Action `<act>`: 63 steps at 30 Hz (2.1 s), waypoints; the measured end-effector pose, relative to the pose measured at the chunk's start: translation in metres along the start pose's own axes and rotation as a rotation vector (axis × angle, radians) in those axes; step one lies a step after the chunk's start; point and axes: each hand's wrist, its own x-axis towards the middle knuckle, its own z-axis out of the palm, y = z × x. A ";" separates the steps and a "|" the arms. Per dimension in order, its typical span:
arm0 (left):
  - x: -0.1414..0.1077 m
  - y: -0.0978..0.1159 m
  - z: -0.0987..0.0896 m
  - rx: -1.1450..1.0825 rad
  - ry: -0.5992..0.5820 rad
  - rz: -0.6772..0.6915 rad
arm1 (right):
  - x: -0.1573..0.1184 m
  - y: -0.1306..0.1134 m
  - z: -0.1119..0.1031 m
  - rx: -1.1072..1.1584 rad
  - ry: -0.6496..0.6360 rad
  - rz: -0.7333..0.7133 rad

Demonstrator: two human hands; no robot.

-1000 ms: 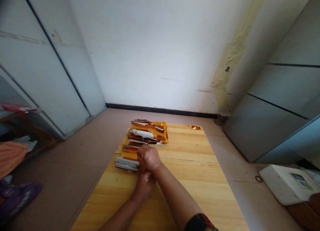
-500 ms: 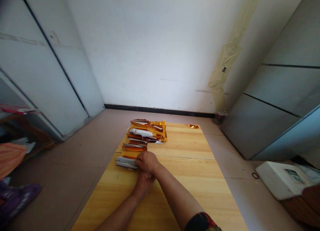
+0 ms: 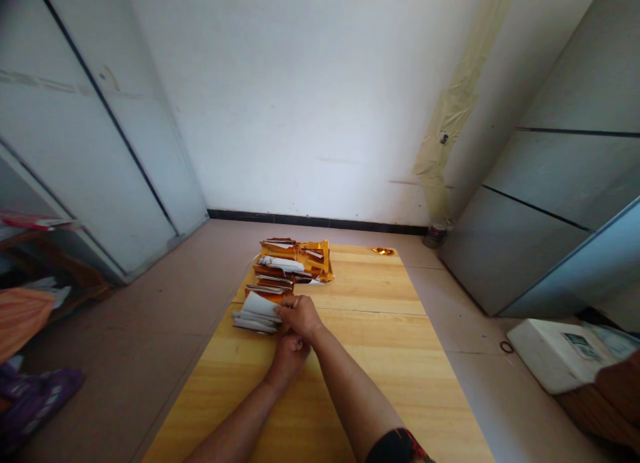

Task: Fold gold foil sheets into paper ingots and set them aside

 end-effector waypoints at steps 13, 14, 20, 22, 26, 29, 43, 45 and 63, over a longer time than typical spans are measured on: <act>-0.003 0.013 -0.005 0.062 -0.039 0.118 | -0.097 0.020 -0.066 -0.513 0.484 -0.396; -0.004 0.012 -0.006 0.069 -0.033 0.112 | -0.106 0.029 -0.067 -0.531 0.459 -0.374; -0.006 0.002 -0.003 0.015 0.027 0.038 | -0.138 0.062 -0.058 -0.413 0.440 -0.041; -0.009 0.000 0.000 -0.041 0.021 0.001 | -0.139 0.059 -0.049 -0.272 0.455 0.082; -0.019 0.005 0.009 -0.201 0.045 0.052 | -0.131 0.044 -0.026 0.243 0.493 0.203; -0.021 0.017 0.011 -0.136 0.003 0.143 | -0.122 0.034 -0.014 0.633 0.508 0.158; -0.018 0.019 -0.007 0.543 0.023 0.727 | -0.147 0.024 -0.006 1.148 0.269 0.161; -0.019 0.018 -0.010 0.519 -0.020 0.773 | -0.154 0.027 -0.017 1.178 0.241 0.232; -0.035 0.019 -0.043 0.720 -0.518 0.782 | -0.165 0.053 -0.050 -0.128 0.281 0.086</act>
